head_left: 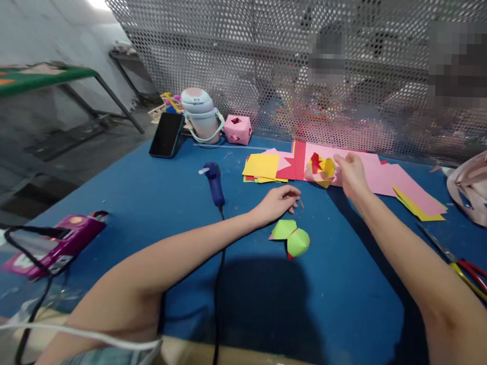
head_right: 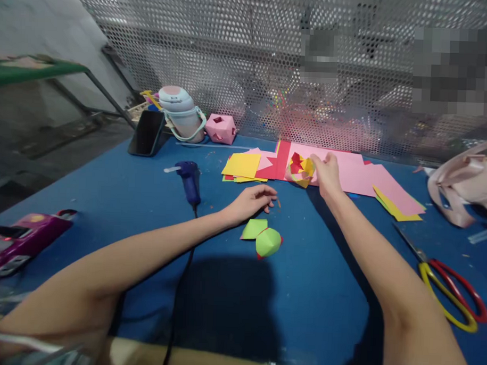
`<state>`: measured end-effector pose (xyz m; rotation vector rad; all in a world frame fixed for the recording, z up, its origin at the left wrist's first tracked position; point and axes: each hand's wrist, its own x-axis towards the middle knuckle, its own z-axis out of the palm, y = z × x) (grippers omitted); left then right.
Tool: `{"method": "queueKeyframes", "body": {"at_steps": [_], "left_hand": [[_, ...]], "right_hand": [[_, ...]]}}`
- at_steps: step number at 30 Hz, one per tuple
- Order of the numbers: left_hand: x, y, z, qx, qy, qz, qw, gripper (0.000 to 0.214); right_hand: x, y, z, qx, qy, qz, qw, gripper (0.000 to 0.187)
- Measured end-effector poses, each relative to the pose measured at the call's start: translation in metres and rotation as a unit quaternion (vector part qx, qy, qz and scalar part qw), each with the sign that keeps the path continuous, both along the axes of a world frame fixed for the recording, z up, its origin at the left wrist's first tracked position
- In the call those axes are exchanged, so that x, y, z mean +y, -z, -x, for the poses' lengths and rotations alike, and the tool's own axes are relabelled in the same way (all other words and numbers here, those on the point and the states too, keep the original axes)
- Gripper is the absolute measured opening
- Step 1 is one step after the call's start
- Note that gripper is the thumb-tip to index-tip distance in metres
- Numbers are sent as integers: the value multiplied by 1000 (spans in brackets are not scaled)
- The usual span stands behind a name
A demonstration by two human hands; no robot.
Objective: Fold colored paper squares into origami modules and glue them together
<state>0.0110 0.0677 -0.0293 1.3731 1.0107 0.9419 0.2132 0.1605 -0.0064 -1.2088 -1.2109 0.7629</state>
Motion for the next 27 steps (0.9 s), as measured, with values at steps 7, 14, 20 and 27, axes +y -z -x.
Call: {"method": "queueKeyframes", "body": {"at_steps": [7,14,20,27], "left_hand": [[1,2,-2,-4,-3,-2,1000,14],[-2,-2,-1,10,-10,-29,999,16],[-2,-2,0,38,-23,-57,997,15],[-5,3,1,85,-13,-99,991,19]], "right_hand": [[-78,12,12,-175,-27,-76,981,37],[-158,1,39,-388,-210,-189,877,39],[-175,17,52,-464,-229,-149,843,54],[-128,18,22,-449,-169,-175,860,46]]}}
